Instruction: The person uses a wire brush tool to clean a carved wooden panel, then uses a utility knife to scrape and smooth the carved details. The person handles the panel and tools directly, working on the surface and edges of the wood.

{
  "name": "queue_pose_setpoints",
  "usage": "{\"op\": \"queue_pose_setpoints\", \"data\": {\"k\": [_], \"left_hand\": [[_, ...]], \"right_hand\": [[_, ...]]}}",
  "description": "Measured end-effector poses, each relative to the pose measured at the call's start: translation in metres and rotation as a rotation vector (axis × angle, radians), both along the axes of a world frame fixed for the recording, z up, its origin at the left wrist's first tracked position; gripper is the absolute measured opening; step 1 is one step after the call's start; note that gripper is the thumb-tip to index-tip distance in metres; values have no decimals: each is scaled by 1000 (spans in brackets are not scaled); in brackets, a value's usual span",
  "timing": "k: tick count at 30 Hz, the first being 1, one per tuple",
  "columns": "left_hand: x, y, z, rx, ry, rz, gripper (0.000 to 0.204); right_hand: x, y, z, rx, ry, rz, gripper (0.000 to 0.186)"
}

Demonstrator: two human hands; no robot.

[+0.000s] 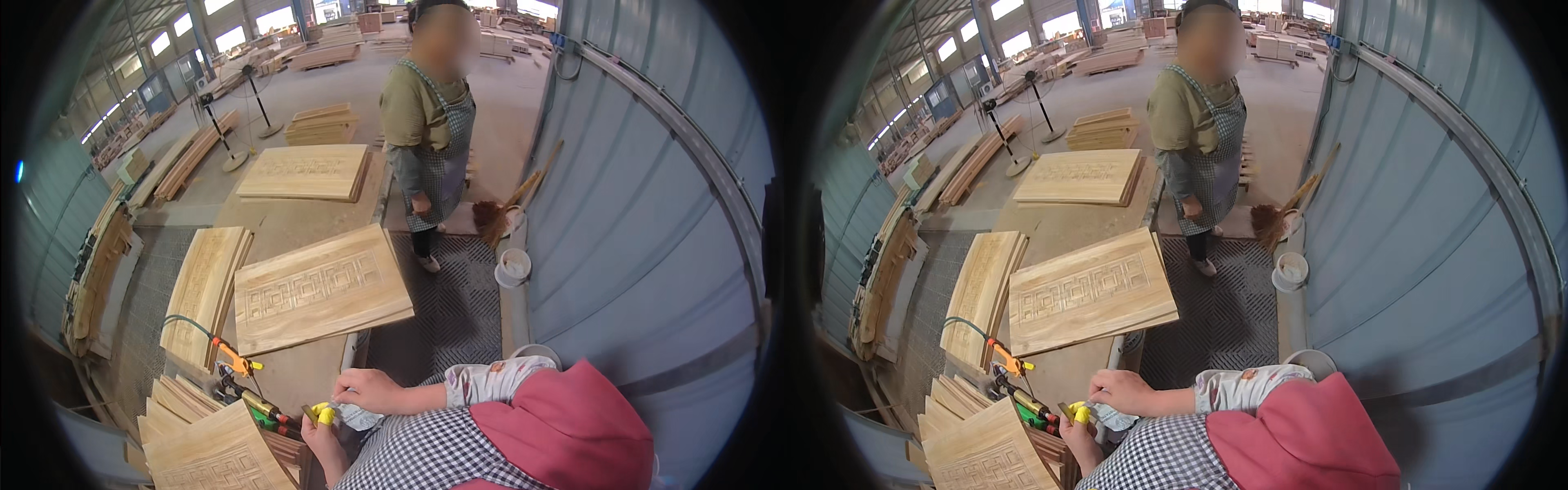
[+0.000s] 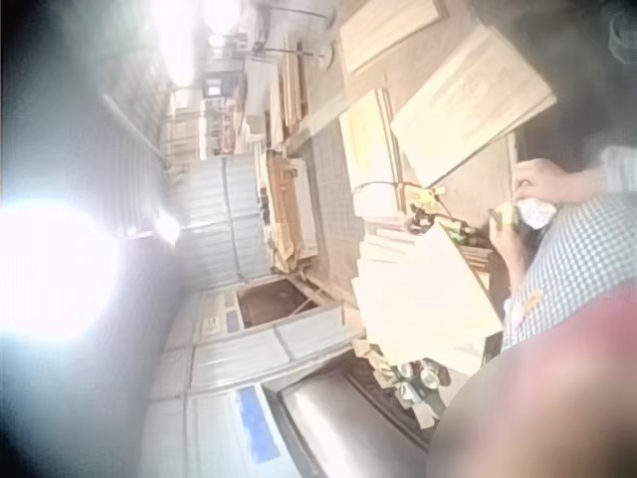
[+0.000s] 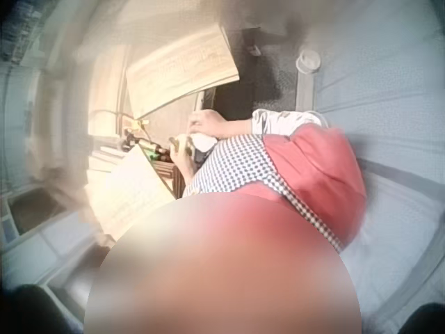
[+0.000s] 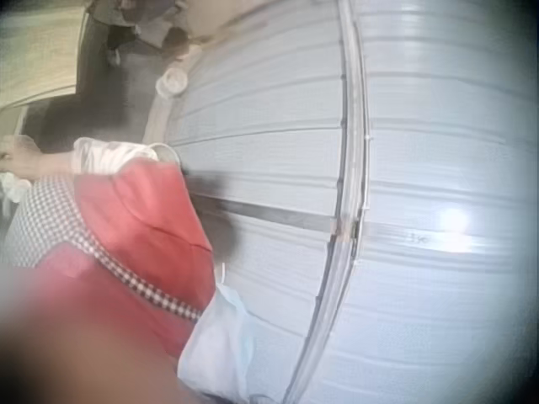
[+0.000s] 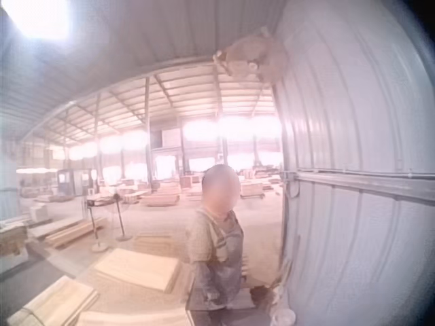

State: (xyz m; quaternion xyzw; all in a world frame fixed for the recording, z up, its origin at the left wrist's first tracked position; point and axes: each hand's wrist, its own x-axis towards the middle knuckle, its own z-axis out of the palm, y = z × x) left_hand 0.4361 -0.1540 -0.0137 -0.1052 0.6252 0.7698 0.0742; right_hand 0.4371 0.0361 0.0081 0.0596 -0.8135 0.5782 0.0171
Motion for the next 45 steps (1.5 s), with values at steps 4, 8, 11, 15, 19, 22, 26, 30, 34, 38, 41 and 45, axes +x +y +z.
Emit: {"op": "queue_pose_setpoints", "data": {"k": [4,8,11,15,19,22,26,30,34,38,41,45], "left_hand": [[0,8,15,-16,70,21,9],[-11,-14,-22,-293,245,101,12],[-11,1,-7,-369,409,18,13],[-2,25,9,-276,362,-126,18],[2,26,12,-129,264,-192,21],[2,19,16,30,89,-196,23],[5,19,15,54,108,-204,22],[9,29,11,91,138,-166,18],[11,24,4,25,126,-177,16],[14,27,18,19,127,-198,17],[13,35,26,-2,195,-220,19],[0,42,31,-357,429,-132,14]], "right_hand": [[1,1,8,5,53,-156,21],[-3,6,10,103,273,-216,22],[1,-3,12,-120,-82,-25,27],[-5,-3,1,-405,-340,54,36],[-10,-1,-29,-734,-436,52,31],[-12,1,-38,-846,-540,18,31],[-11,7,-22,-807,-628,-24,33],[-9,4,-26,-846,-639,-93,27],[-6,1,-24,-852,-576,-210,23],[-8,-1,-24,-831,-479,-294,24],[-5,3,-21,-833,-455,-284,26],[-2,5,-24,-827,-445,-229,28]]}}
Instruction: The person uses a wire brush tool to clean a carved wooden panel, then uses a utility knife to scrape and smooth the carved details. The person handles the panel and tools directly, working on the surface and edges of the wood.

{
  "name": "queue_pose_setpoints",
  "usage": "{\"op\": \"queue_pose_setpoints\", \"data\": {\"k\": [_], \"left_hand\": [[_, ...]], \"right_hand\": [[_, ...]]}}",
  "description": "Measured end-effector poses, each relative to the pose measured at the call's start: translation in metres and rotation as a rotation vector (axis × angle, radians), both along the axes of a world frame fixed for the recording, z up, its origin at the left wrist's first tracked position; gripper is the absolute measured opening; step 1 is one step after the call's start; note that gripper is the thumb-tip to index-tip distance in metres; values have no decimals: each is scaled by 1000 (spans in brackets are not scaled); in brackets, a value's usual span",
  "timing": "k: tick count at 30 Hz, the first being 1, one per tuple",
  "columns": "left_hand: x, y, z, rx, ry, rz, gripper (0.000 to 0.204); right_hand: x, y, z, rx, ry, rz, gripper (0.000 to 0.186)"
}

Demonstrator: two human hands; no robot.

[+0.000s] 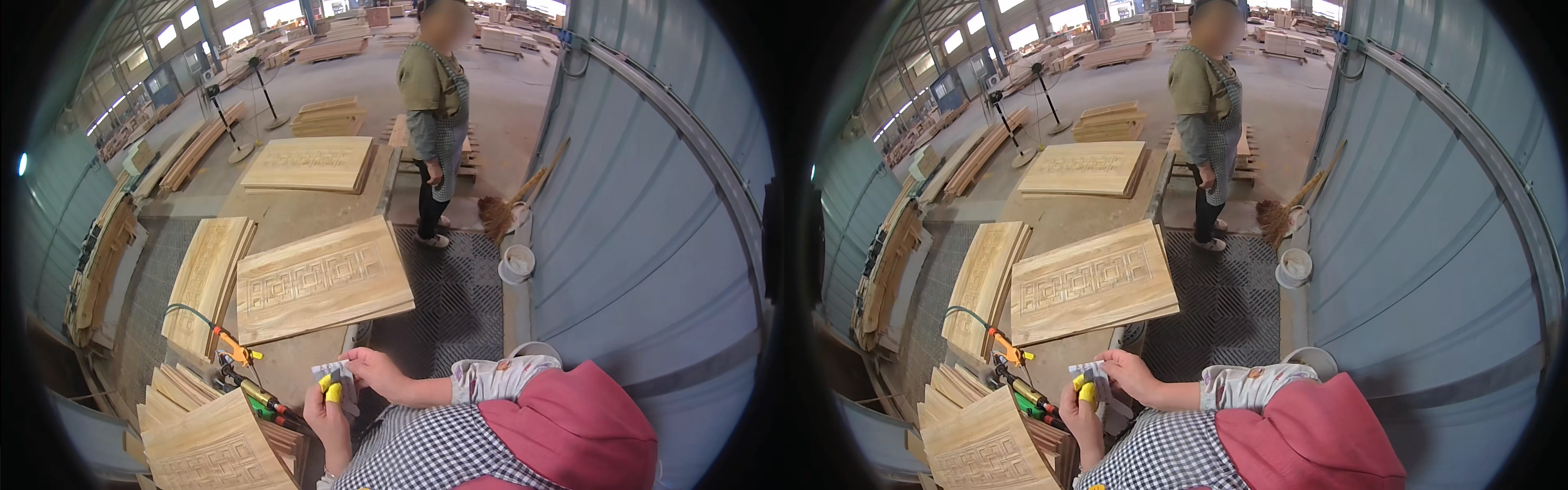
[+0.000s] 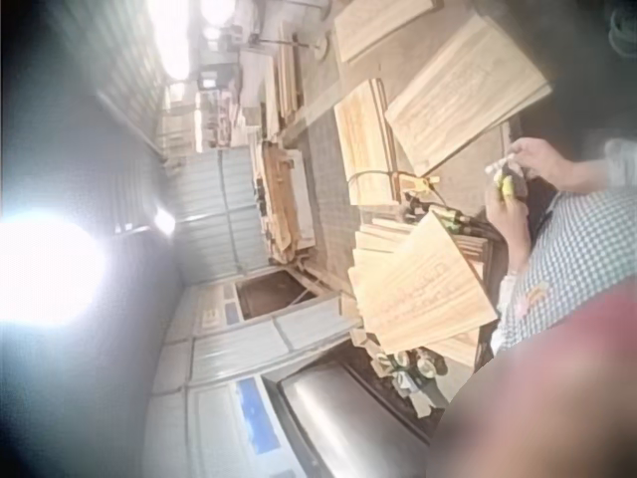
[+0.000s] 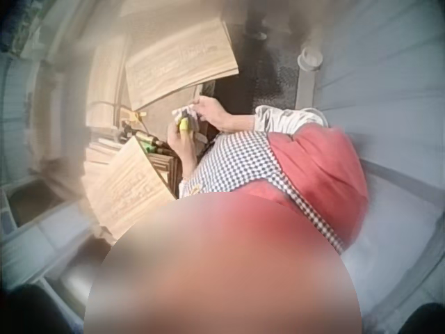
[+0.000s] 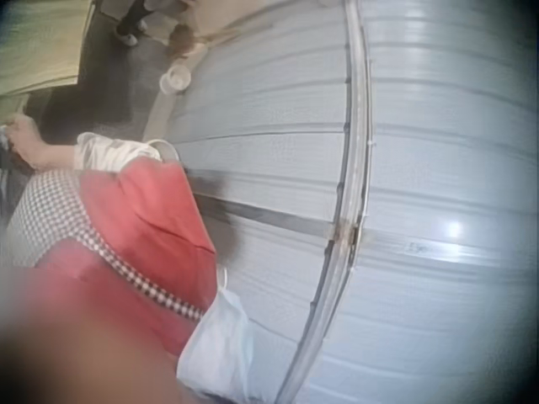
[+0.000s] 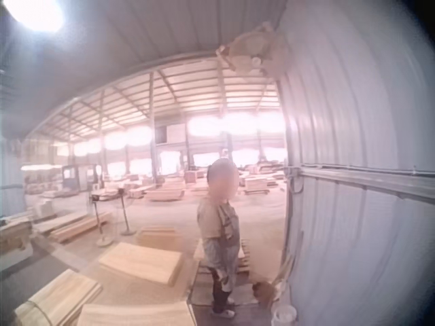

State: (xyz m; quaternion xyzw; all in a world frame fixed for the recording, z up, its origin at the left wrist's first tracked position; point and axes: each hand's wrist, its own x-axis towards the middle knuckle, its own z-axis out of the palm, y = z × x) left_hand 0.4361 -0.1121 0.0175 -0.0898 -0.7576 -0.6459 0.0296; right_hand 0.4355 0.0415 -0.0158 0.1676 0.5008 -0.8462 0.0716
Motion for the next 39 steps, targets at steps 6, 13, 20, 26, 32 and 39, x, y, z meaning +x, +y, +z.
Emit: {"op": "queue_pose_setpoints", "data": {"k": [6,13,20,26,32,39], "left_hand": [[-9,10,13,-233,195,51,15],[-8,12,-4,-160,268,89,15],[-1,17,2,-178,242,147,14],[4,19,6,-230,249,160,13],[10,9,-2,-325,239,168,7],[0,0,-10,-313,335,196,6]], "right_hand": [[7,7,23,-100,71,-17,27],[16,14,36,-118,103,-2,34],[16,14,38,-146,43,7,34],[13,11,35,-164,48,3,33],[17,-3,30,-211,95,22,32],[-4,-2,12,-159,104,199,34]]}}
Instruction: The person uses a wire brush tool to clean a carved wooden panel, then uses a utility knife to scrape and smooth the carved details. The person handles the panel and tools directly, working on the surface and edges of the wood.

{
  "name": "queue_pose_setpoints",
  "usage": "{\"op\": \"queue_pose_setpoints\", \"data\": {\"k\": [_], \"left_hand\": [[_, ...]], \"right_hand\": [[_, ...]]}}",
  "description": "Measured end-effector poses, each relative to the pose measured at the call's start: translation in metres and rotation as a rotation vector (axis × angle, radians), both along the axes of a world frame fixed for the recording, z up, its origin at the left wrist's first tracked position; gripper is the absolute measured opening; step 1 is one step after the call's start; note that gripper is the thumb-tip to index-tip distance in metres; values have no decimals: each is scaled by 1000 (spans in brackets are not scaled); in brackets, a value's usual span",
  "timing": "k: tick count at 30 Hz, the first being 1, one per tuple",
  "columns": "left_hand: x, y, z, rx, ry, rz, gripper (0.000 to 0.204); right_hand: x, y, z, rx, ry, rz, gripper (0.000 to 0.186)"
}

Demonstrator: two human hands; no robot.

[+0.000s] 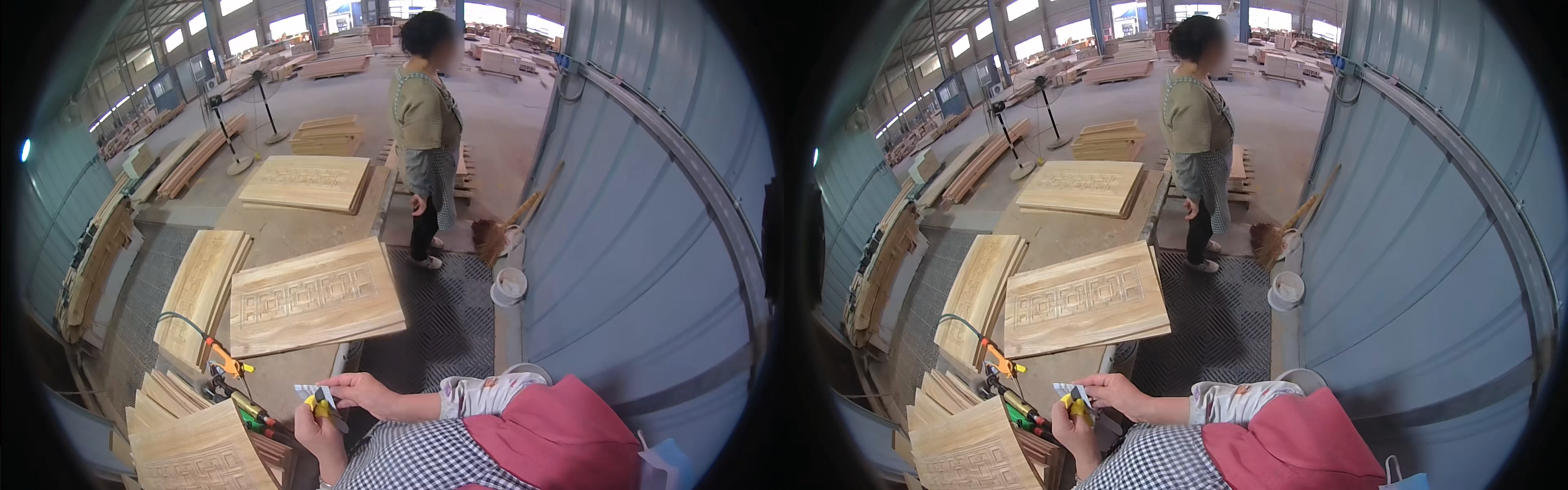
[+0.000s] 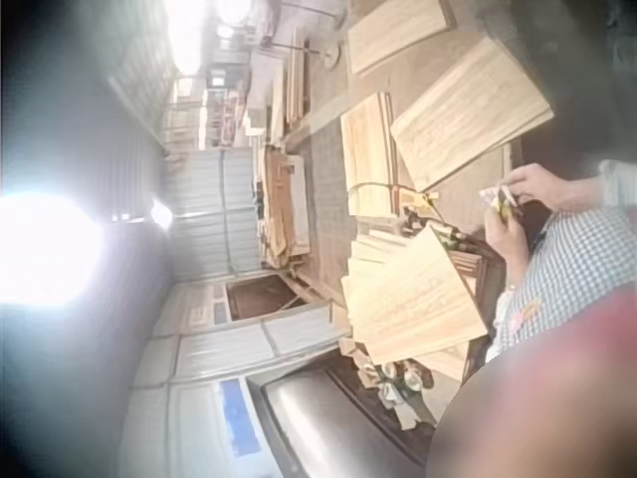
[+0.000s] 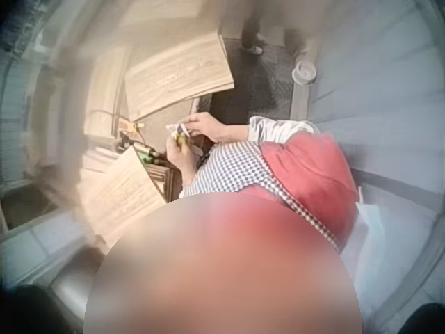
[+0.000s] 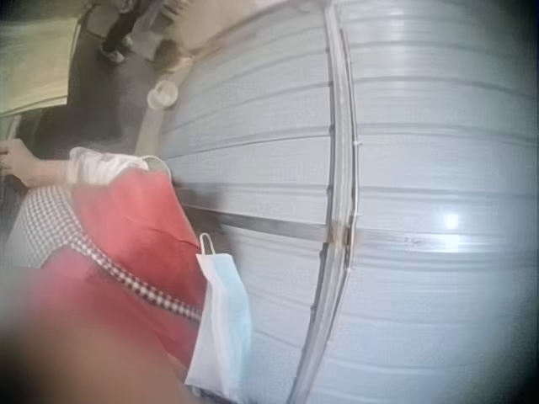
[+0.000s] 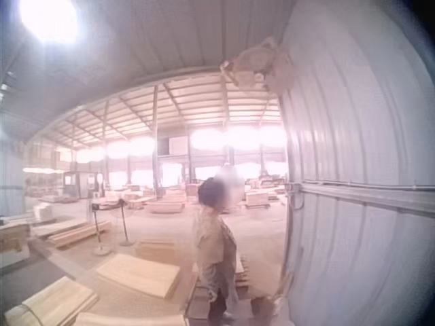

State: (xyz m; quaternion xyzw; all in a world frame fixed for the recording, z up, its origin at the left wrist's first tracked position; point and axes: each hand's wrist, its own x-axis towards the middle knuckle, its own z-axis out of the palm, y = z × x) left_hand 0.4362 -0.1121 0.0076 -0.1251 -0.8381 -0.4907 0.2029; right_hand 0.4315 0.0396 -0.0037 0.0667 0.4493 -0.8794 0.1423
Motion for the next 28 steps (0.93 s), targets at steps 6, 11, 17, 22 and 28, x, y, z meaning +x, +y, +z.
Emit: {"op": "queue_pose_setpoints", "data": {"k": [6,11,17,22,28], "left_hand": [[-1,-2,-14,100,-18,-60,7],[-4,-3,-11,142,-56,-42,5],[-4,-3,-6,249,-179,-43,10],[-7,-6,-9,218,-153,-62,12],[-7,-7,-11,379,-184,-89,14]], "right_hand": [[-1,-13,-6,-119,-3,8,30],[-7,-30,-31,-434,-111,26,33],[-8,-27,-20,-355,-192,33,33],[-8,-24,-21,-308,-178,20,33],[-14,-24,-32,-355,-153,64,37]]}}
